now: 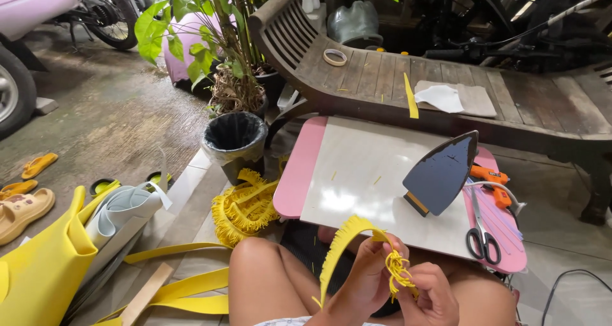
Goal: Cutting and curling yellow decorative fringe material using scissors and fingers.
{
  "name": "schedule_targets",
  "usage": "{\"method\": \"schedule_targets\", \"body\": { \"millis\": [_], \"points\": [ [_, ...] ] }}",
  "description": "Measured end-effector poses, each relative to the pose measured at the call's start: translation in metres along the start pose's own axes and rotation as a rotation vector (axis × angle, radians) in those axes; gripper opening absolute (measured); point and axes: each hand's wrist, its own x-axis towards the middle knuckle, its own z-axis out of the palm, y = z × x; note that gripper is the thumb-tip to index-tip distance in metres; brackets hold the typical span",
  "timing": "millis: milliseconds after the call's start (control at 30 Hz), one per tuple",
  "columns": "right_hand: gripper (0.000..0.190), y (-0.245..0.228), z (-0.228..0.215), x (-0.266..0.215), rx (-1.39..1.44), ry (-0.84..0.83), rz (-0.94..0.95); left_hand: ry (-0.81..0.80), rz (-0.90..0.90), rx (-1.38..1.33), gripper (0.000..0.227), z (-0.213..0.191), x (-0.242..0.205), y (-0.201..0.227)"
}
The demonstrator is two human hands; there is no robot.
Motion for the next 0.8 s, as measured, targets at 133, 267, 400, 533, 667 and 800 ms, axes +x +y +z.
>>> {"method": "schedule_targets", "body": {
  "millis": [133, 267, 400, 533, 667, 800],
  "points": [
    [0.011, 0.014, -0.009, -0.008, -0.037, 0.051, -0.056, 0.008, -0.033, -0.012, 0.024, 0.001, -0.004, -0.011],
    [0.01, 0.032, -0.025, -0.018, -0.024, 0.07, -0.015, 0.116, -0.062, 0.051, 0.032, 0.003, -0.008, -0.02],
    [0.01, 0.02, -0.035, -0.016, -0.133, 0.093, 0.06, 0.171, -0.057, -0.008, 0.032, -0.014, -0.009, -0.044],
    [0.014, 0.036, -0.049, -0.023, -0.076, 0.093, 0.125, 0.19, -0.05, -0.055, 0.042, -0.016, -0.017, -0.05],
    [0.012, 0.042, -0.057, -0.027, -0.005, 0.088, 0.241, 0.186, -0.074, -0.038, 0.038, -0.019, -0.022, -0.051],
    [0.009, 0.041, -0.056, -0.029, 0.199, 0.032, 0.372, 0.152, -0.046, -0.001, 0.039, -0.013, -0.024, -0.045]
  ]
}}
